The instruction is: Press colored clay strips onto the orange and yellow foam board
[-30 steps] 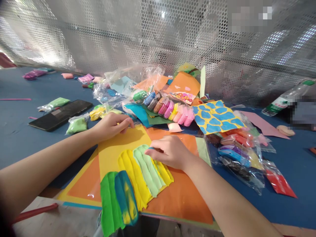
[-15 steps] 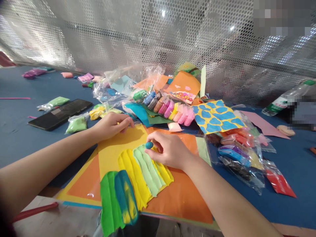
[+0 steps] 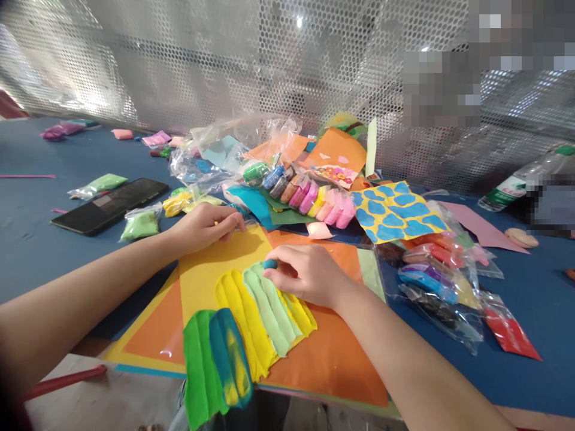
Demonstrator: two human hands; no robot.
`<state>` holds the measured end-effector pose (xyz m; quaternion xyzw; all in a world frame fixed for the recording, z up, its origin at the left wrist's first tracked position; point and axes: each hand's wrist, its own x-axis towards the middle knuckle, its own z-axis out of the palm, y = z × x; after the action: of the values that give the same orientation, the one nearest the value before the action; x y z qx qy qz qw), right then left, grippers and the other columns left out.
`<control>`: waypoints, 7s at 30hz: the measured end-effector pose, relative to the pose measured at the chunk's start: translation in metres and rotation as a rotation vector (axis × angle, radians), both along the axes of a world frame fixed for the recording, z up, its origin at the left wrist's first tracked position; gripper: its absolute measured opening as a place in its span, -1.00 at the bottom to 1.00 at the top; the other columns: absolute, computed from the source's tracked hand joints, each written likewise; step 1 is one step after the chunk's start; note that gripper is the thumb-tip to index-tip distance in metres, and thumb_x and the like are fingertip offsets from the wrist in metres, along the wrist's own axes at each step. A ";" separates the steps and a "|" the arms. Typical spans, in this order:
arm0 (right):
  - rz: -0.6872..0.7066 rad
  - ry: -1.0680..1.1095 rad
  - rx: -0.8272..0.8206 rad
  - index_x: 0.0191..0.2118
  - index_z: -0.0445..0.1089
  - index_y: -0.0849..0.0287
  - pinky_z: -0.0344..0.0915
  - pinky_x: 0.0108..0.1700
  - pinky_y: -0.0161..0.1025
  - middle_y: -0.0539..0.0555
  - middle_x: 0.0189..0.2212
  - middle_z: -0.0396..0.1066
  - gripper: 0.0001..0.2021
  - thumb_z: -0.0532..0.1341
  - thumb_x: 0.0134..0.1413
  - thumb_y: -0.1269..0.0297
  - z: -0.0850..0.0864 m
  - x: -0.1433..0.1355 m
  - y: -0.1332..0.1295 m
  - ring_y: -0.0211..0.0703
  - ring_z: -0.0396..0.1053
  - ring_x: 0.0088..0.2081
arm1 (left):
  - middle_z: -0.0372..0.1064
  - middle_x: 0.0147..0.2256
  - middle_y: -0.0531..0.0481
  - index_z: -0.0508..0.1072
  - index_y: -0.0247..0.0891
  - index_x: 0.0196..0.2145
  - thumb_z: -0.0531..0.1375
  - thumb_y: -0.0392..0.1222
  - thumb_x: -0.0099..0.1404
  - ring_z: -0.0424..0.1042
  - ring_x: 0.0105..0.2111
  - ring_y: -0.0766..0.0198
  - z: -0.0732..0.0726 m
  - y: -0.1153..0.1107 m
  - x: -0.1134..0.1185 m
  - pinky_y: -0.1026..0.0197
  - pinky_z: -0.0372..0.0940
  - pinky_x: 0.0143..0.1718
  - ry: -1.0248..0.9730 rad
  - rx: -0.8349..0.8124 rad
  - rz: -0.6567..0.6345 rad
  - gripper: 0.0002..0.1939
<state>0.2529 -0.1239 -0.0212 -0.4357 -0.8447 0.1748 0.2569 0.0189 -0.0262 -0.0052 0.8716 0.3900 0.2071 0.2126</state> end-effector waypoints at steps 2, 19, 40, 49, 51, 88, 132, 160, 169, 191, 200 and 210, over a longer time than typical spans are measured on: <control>-0.001 0.006 0.008 -0.23 0.37 0.13 0.22 -0.32 -0.29 0.05 -0.33 0.51 -0.83 0.14 0.16 0.17 0.000 0.000 0.000 -0.20 0.42 -0.34 | 0.36 -0.62 0.09 0.52 -0.25 -0.38 -0.06 0.00 0.33 0.29 -0.58 0.36 0.000 0.000 0.000 0.33 0.15 -0.47 0.000 0.001 -0.002 -0.58; 0.092 0.010 0.140 -0.23 0.42 0.19 0.27 -0.28 -0.28 0.05 -0.37 0.43 -0.80 0.14 0.20 0.18 0.000 -0.002 -0.001 -0.21 0.39 -0.32 | 0.36 -0.62 0.09 0.52 -0.26 -0.36 -0.06 0.00 0.34 0.30 -0.57 0.37 0.000 0.000 -0.001 0.35 0.15 -0.47 0.010 0.003 -0.021 -0.57; 0.219 0.032 0.247 -0.29 0.41 0.17 0.21 -0.17 -0.17 0.06 -0.31 0.48 -0.94 0.25 0.12 0.32 0.012 -0.039 -0.030 -0.18 0.39 -0.27 | 0.42 -0.59 0.07 0.55 -0.25 -0.43 -0.01 -0.05 0.32 0.31 -0.56 0.39 -0.012 -0.001 0.015 0.36 0.13 -0.49 0.000 0.059 -0.093 -0.60; 0.249 -0.016 0.206 -0.30 0.37 0.17 0.12 -0.15 -0.18 -0.01 -0.38 0.49 -0.90 0.24 0.15 0.26 0.008 -0.049 -0.040 -0.23 0.38 -0.31 | 0.45 -0.56 0.06 0.55 -0.25 -0.45 -0.02 -0.07 0.33 0.32 -0.54 0.40 -0.014 -0.002 0.017 0.37 0.14 -0.48 -0.048 0.062 -0.100 -0.59; 0.248 -0.040 0.203 -0.36 0.34 0.17 0.11 -0.15 -0.18 -0.03 -0.41 0.47 -0.87 0.23 0.17 0.25 0.006 -0.049 -0.040 -0.24 0.37 -0.33 | 0.44 -0.58 0.07 0.55 -0.26 -0.46 -0.02 -0.08 0.33 0.32 -0.55 0.41 -0.014 -0.002 0.018 0.37 0.14 -0.49 -0.066 0.062 -0.103 -0.59; 0.158 -0.353 0.284 -0.08 0.45 0.25 0.19 -0.16 -0.10 0.10 -0.12 0.52 -0.76 0.10 0.20 0.39 0.019 -0.062 -0.076 -0.10 0.40 -0.21 | 0.40 -0.60 0.07 0.54 -0.25 -0.48 -0.01 -0.09 0.32 0.29 -0.56 0.38 -0.015 0.001 0.015 0.32 0.11 -0.48 -0.083 0.020 -0.132 -0.61; 0.023 -0.420 0.233 -0.05 0.44 0.30 0.13 -0.14 -0.07 0.15 -0.14 0.49 -0.61 -0.02 0.09 0.50 0.012 -0.071 -0.095 -0.01 0.32 -0.18 | 0.42 -0.57 0.08 0.57 -0.22 -0.41 -0.01 -0.09 0.31 0.30 -0.53 0.36 -0.019 0.006 0.017 0.31 0.12 -0.42 -0.008 0.035 -0.138 -0.62; -0.011 -0.427 0.315 -0.06 0.45 0.35 0.13 -0.21 -0.09 0.17 -0.16 0.52 -0.65 -0.01 0.15 0.49 0.007 -0.061 -0.125 -0.03 0.31 -0.27 | 0.39 -0.58 0.07 0.55 -0.25 -0.42 -0.03 -0.05 0.27 0.34 -0.48 0.34 -0.017 0.007 0.018 0.30 0.18 -0.35 0.008 0.023 -0.129 -0.60; -0.016 -0.441 0.342 -0.09 0.48 0.35 0.10 -0.25 -0.10 0.15 -0.20 0.53 -0.65 0.01 0.11 0.50 0.008 -0.058 -0.134 -0.07 0.29 -0.32 | 0.36 -0.59 0.08 0.54 -0.26 -0.42 -0.03 -0.06 0.27 0.35 -0.48 0.34 -0.019 0.009 0.019 0.29 0.20 -0.32 0.000 0.029 -0.132 -0.61; -0.053 -0.466 0.380 -0.16 0.50 0.27 0.17 -0.22 -0.12 0.04 -0.22 0.57 -0.75 0.13 0.08 0.46 0.008 -0.055 -0.152 -0.17 0.38 -0.37 | 0.37 -0.57 0.04 0.53 -0.27 -0.38 -0.04 -0.04 0.28 0.36 -0.42 0.30 -0.017 0.009 0.018 0.29 0.20 -0.28 0.009 -0.025 -0.128 -0.60; -0.029 -0.373 0.383 -0.35 0.46 0.17 0.14 -0.27 -0.11 -0.03 -0.50 0.51 -0.86 0.15 0.02 0.36 0.000 -0.055 -0.163 -0.19 0.30 -0.49 | 0.36 -0.58 0.04 0.54 -0.26 -0.40 -0.04 0.00 0.29 0.34 -0.47 0.32 -0.017 0.009 0.018 0.29 0.20 -0.30 0.006 -0.022 -0.123 -0.57; -0.048 -0.298 0.377 -0.36 0.31 0.15 0.08 -0.42 -0.20 -0.14 -0.71 0.23 -0.88 0.21 -0.05 0.50 0.003 -0.044 -0.166 -0.29 0.15 -0.62 | 0.39 -0.58 0.06 0.55 -0.23 -0.41 -0.02 -0.03 0.27 0.36 -0.45 0.32 -0.017 0.010 0.018 0.31 0.19 -0.29 -0.002 0.009 -0.125 -0.60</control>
<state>0.2086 -0.2894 -0.0181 -0.4210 -0.8805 -0.0583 0.2101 0.0371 -0.0160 -0.0223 0.8949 0.3339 0.1960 0.2218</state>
